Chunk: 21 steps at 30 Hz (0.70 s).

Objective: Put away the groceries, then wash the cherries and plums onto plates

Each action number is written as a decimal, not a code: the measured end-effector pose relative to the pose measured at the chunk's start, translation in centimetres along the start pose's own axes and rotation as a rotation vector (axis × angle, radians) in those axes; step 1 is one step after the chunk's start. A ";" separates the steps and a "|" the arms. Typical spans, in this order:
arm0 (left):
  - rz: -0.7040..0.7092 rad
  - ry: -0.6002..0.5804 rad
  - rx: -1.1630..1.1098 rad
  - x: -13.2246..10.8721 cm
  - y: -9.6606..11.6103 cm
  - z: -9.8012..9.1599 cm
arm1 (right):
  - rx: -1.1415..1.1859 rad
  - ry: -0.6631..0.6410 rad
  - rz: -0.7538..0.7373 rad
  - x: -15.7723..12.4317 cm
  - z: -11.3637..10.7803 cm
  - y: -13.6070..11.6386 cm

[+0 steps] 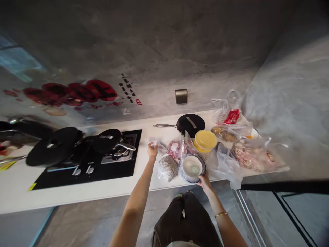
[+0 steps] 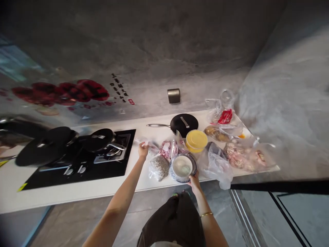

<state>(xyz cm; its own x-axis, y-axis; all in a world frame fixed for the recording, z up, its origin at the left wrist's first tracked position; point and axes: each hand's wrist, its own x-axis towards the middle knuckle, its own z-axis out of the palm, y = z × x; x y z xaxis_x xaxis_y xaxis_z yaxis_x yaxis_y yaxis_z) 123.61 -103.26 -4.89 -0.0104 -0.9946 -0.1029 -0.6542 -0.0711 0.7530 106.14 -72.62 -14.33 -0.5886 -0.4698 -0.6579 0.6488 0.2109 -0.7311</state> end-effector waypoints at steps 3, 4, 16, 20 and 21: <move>-0.004 -0.096 0.131 -0.1 0.7 -0.2 | 0.059 0.063 0.055 -0.7 1.1 -0.7; -0.001 -0.125 0.174 -0.3 1.0 -0.6 | 0.092 0.057 0.072 -1.2 1.3 -0.8; 0.891 -0.371 0.049 -21.4 8.3 1.0 | 0.163 0.018 0.030 -10.4 -6.5 0.6; 1.274 -0.804 -0.173 -36.3 14.5 7.9 | 0.313 0.143 -0.124 -13.3 -17.4 -0.2; 1.346 -0.908 -0.199 -40.2 15.9 9.7 | 0.353 0.205 -0.169 -14.4 -20.9 -0.1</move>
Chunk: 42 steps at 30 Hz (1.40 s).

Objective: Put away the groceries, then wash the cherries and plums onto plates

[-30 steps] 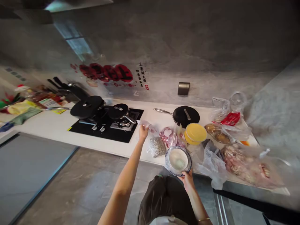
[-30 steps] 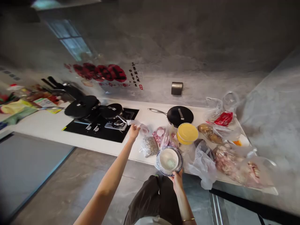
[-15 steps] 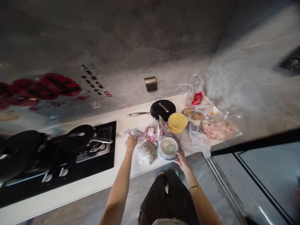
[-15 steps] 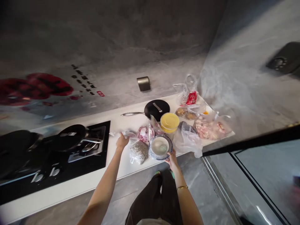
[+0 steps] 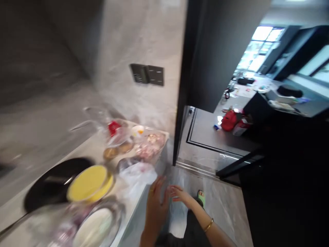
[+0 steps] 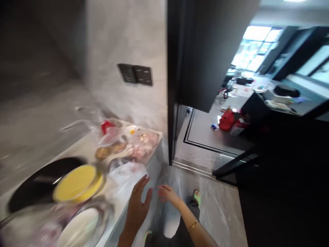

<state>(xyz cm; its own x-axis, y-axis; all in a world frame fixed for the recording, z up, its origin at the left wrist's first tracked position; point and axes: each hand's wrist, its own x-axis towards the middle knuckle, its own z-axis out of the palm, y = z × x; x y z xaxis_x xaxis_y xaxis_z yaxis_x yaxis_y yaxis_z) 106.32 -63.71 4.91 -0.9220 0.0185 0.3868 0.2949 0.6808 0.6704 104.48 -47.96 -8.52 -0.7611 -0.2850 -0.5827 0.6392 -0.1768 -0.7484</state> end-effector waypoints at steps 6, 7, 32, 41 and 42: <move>0.251 -0.251 -0.182 11.4 12.4 19.5 | 0.158 0.439 -0.172 -3.0 -23.1 -7.4; 0.249 -0.270 -0.201 13.0 14.3 22.7 | 0.184 0.498 -0.188 -3.4 -26.6 -8.8; 0.322 -0.503 -0.381 64.9 35.5 69.1 | 0.188 0.617 -0.552 20.2 -74.4 -56.2; 0.070 -0.231 -0.274 80.5 36.1 86.1 | 0.061 0.408 -0.471 32.2 -93.1 -71.8; 0.029 -0.193 -0.260 82.1 36.2 87.5 | 0.043 0.375 -0.471 33.5 -95.1 -74.1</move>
<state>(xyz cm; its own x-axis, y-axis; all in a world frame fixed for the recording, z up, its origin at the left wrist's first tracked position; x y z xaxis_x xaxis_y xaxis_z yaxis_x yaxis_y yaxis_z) 19.31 26.46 5.54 -0.9355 0.1902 0.2979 0.3531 0.4686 0.8098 21.17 45.14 -2.70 -0.9453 0.1833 -0.2698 0.2222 -0.2435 -0.9441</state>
